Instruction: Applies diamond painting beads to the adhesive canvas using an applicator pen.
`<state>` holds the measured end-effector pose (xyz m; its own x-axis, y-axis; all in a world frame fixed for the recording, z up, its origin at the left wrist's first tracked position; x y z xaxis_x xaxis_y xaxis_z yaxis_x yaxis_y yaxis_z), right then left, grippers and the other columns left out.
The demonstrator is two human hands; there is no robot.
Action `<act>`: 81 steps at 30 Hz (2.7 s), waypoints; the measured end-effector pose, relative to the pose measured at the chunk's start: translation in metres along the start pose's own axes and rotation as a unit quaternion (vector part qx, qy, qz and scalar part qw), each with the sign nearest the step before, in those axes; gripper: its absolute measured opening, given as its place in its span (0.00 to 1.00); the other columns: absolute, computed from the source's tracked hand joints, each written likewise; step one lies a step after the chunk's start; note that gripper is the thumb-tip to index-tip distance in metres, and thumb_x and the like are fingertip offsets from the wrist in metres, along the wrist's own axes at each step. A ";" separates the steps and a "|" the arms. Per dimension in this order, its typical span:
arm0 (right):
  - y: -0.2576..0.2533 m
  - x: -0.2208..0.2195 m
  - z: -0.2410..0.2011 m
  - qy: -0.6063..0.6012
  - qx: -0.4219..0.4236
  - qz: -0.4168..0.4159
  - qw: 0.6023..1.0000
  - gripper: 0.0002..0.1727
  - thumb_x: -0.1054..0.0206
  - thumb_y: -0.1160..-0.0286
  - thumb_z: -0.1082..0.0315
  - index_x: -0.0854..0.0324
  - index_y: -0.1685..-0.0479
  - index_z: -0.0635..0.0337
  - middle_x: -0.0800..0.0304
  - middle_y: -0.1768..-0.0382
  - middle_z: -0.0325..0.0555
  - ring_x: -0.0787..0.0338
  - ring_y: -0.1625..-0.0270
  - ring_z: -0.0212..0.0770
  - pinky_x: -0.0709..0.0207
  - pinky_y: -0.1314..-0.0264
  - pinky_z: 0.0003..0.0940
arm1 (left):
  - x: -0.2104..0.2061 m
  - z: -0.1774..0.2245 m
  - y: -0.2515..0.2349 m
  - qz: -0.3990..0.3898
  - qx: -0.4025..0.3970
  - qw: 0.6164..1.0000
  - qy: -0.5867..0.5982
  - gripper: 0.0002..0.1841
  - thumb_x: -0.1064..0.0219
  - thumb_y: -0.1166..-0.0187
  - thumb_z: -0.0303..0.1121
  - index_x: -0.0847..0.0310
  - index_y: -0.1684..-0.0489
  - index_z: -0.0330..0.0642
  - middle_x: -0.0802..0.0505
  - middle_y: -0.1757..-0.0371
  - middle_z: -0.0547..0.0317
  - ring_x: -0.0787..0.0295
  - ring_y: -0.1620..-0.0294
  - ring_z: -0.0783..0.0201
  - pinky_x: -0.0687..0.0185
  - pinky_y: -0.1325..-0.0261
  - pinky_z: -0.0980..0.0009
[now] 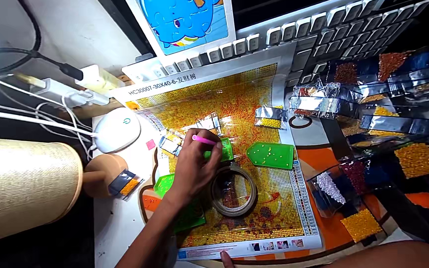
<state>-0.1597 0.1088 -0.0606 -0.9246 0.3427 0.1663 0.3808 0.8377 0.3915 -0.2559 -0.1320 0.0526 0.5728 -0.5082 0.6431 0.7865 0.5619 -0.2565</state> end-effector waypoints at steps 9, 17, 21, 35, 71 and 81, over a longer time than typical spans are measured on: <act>0.011 -0.025 0.064 0.025 0.039 0.023 0.999 0.23 0.33 0.19 0.51 0.13 0.36 0.58 0.07 0.39 0.45 0.13 0.30 0.34 0.21 0.23 0.35 | -0.005 -0.002 -0.002 -0.012 0.001 1.000 -0.003 0.06 0.37 0.17 0.35 0.16 0.52 0.47 0.17 0.51 0.64 0.16 0.55 0.73 0.13 0.55 0.76; 0.005 -0.012 0.018 0.091 0.029 -0.008 0.995 0.21 0.35 0.19 0.56 0.12 0.38 0.63 0.07 0.40 0.50 0.13 0.30 0.34 0.23 0.24 0.30 | 0.004 0.006 0.001 0.005 0.001 1.000 0.013 0.05 0.37 0.18 0.33 0.17 0.53 0.46 0.16 0.51 0.64 0.16 0.56 0.75 0.14 0.54 0.77; 0.008 -0.017 0.034 0.071 0.050 0.006 0.996 0.21 0.36 0.17 0.55 0.13 0.36 0.60 0.08 0.38 0.47 0.15 0.28 0.33 0.23 0.23 0.30 | 0.001 0.002 0.000 0.003 0.006 1.000 0.008 0.05 0.37 0.18 0.33 0.17 0.53 0.45 0.16 0.52 0.64 0.16 0.57 0.74 0.14 0.54 0.77; 0.006 -0.016 0.031 0.099 0.043 0.021 0.994 0.21 0.34 0.20 0.52 0.11 0.39 0.57 0.07 0.41 0.44 0.13 0.30 0.32 0.22 0.24 0.31 | -0.007 0.001 -0.002 -0.007 0.007 1.000 -0.021 0.07 0.36 0.18 0.34 0.16 0.52 0.45 0.17 0.53 0.63 0.16 0.56 0.74 0.14 0.54 0.78; -0.027 -0.004 -0.045 -0.106 -0.019 -0.124 0.986 0.21 0.28 0.27 0.62 0.16 0.41 0.69 0.06 0.47 0.39 0.15 0.40 0.14 0.28 0.32 0.10 | -0.001 0.002 0.247 0.175 0.093 0.967 0.158 0.11 0.31 0.26 0.37 0.12 0.49 0.48 0.10 0.48 0.58 0.11 0.48 0.59 0.12 0.45 0.64; -0.030 0.009 -0.087 -0.218 0.047 -0.101 0.970 0.15 0.33 0.25 0.71 0.14 0.47 0.75 0.04 0.51 0.45 0.12 0.43 0.16 0.27 0.33 0.12 | -0.003 0.005 0.242 0.160 0.094 0.973 0.135 0.11 0.32 0.26 0.38 0.12 0.50 0.47 0.11 0.47 0.58 0.11 0.47 0.60 0.13 0.43 0.65</act>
<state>-0.1788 0.0492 0.0078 -0.9025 0.2972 -0.3117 0.2079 0.9345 0.2891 -0.0684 0.0091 -0.0081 0.8410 -0.4267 0.3327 0.5167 0.8157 -0.2601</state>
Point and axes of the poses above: each hand's wrist, its own y-axis away from the middle knuckle, its own x-axis out of the back of the hand, z = x × y, the point moved 10 cm from there along -y, towards the middle knuckle
